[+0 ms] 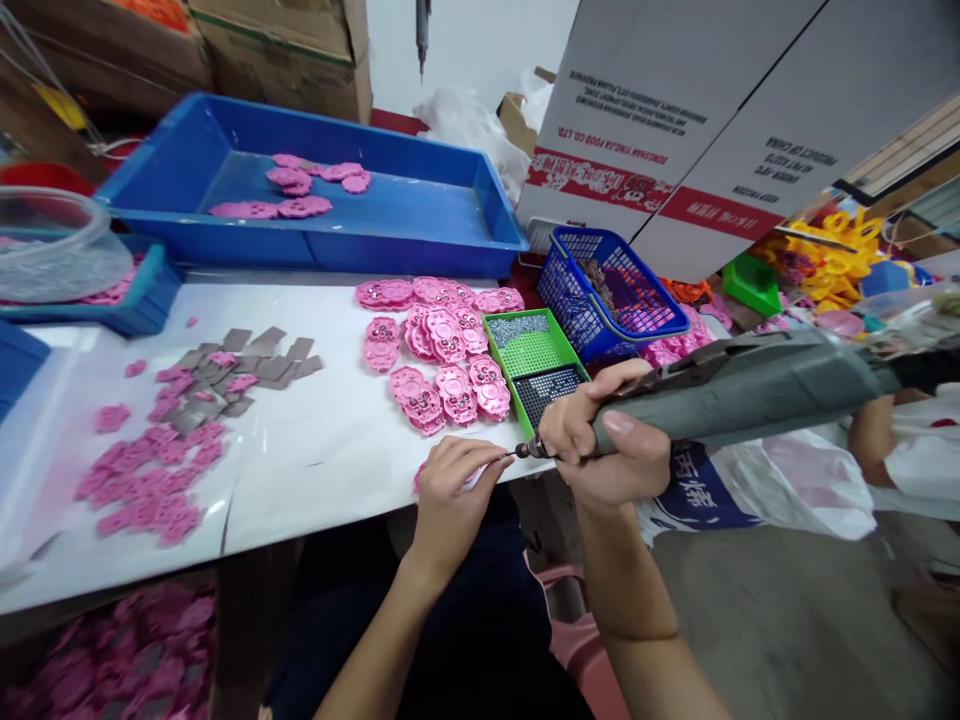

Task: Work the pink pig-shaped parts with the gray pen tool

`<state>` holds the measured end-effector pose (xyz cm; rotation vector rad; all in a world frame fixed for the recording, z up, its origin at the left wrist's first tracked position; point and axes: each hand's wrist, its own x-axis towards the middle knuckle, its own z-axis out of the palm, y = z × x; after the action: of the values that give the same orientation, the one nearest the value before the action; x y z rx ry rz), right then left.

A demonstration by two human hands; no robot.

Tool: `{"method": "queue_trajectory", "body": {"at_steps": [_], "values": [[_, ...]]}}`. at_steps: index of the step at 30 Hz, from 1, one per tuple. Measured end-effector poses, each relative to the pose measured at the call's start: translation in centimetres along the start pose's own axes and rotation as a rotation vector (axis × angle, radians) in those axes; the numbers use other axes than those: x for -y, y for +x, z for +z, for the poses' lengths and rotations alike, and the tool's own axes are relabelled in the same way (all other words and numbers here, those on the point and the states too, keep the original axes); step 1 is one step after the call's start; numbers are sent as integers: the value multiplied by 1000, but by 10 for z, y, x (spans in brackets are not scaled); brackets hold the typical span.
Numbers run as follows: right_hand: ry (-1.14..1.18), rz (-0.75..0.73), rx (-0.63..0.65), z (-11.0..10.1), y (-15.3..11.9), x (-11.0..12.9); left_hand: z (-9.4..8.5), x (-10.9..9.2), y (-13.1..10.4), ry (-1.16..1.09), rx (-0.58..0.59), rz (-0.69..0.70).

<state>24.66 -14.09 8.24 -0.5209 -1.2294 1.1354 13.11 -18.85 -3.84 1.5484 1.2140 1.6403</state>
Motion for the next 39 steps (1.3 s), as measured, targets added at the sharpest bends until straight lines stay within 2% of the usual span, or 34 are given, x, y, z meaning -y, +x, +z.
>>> {"method": "queue_trajectory", "body": {"at_steps": [6, 9, 19, 26, 39], "values": [[27, -11, -17, 2, 0, 6, -4, 4, 0, -262, 47, -183], [26, -7, -26, 3, -1, 10, -8, 6, 1, -304, 71, -206], [41, 9, 11, 4, -1, 17, -18, 5, 2, -283, 115, -89], [56, 5, 30, 6, -1, 20, -20, 4, 1, -254, 93, -58], [-26, 37, -26, 8, -7, 22, -15, -1, -4, -169, 30, 9]]}}
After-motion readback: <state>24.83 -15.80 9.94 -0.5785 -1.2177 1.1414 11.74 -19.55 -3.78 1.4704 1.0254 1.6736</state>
